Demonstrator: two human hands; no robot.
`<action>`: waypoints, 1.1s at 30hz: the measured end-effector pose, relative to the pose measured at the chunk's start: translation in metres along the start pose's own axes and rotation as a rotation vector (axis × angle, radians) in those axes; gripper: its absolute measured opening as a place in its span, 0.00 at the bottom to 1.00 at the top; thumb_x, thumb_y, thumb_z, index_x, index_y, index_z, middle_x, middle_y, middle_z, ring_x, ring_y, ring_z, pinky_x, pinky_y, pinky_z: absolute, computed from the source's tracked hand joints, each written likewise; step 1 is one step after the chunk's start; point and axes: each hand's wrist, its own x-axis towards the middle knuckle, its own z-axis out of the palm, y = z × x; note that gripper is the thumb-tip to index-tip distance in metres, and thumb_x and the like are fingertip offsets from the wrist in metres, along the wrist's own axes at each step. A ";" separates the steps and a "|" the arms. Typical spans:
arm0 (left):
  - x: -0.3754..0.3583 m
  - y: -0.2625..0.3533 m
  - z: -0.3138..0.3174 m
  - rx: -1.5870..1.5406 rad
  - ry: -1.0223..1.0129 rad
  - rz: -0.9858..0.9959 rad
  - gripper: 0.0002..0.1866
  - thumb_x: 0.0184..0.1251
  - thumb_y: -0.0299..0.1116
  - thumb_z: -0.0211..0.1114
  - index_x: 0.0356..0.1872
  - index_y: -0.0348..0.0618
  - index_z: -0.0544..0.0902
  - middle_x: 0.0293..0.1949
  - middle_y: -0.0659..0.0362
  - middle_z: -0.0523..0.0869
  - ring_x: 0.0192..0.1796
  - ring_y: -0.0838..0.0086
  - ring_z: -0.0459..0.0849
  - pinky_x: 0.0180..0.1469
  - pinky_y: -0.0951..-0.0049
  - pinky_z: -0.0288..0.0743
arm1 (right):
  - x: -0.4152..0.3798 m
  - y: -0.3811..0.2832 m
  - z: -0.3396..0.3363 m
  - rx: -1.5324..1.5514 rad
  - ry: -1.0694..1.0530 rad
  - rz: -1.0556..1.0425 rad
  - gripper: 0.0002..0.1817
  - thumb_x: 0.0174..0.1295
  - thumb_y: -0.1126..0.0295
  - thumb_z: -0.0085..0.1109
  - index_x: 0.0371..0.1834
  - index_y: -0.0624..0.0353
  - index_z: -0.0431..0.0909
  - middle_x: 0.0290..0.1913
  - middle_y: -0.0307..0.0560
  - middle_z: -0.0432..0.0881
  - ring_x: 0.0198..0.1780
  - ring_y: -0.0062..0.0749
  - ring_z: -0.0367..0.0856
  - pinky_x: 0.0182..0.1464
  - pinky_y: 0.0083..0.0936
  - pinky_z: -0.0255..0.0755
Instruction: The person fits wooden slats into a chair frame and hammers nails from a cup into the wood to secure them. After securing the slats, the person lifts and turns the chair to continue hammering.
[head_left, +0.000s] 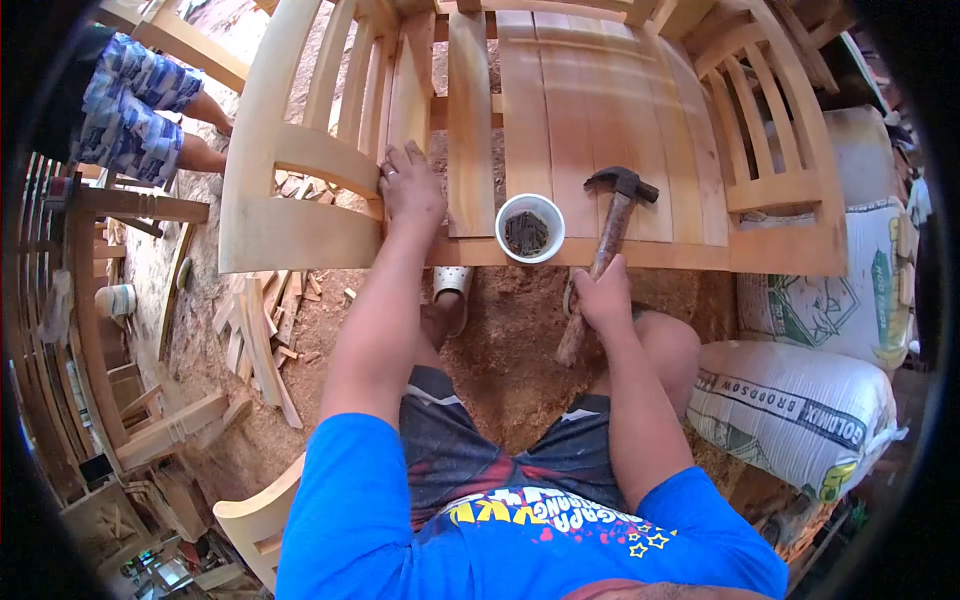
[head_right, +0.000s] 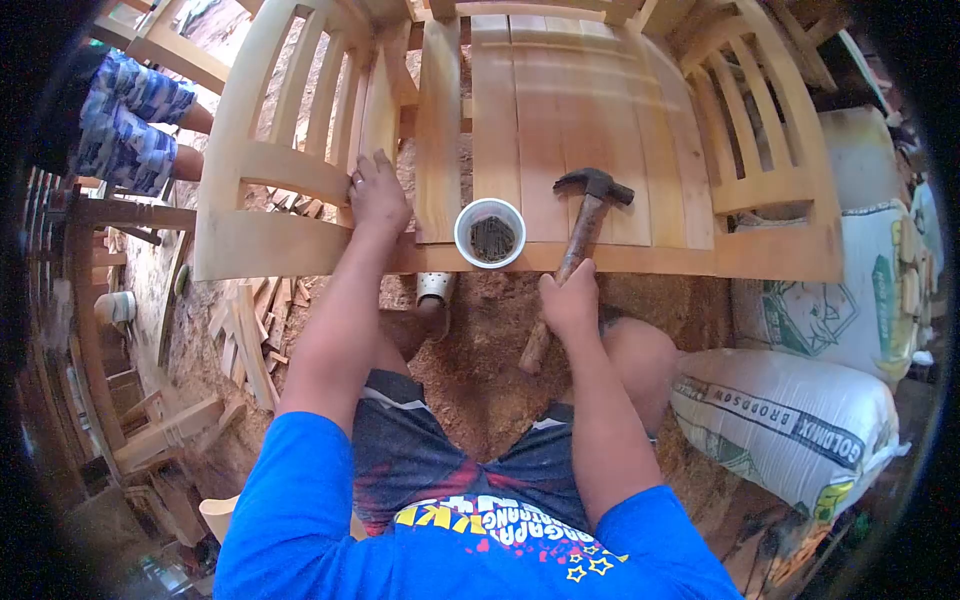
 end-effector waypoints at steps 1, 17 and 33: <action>-0.002 -0.001 -0.011 -0.019 -0.028 0.009 0.48 0.68 0.37 0.72 0.86 0.40 0.55 0.82 0.38 0.57 0.84 0.40 0.58 0.81 0.46 0.61 | 0.002 0.004 0.002 0.016 -0.004 0.007 0.32 0.63 0.62 0.69 0.59 0.74 0.64 0.54 0.77 0.83 0.57 0.71 0.84 0.62 0.52 0.77; -0.019 0.005 -0.030 -0.038 -0.127 -0.043 0.44 0.71 0.33 0.67 0.86 0.69 0.60 0.86 0.54 0.51 0.83 0.49 0.59 0.73 0.41 0.72 | 0.013 0.022 0.020 -0.039 0.124 -0.134 0.22 0.65 0.71 0.69 0.50 0.68 0.65 0.36 0.59 0.83 0.32 0.42 0.87 0.32 0.39 0.81; -0.006 0.005 -0.015 -0.038 -0.077 -0.032 0.30 0.81 0.35 0.55 0.82 0.65 0.68 0.81 0.52 0.59 0.76 0.49 0.70 0.68 0.50 0.80 | 0.018 0.025 0.016 0.064 -0.031 0.033 0.31 0.64 0.61 0.71 0.59 0.73 0.67 0.54 0.75 0.83 0.58 0.67 0.84 0.63 0.51 0.75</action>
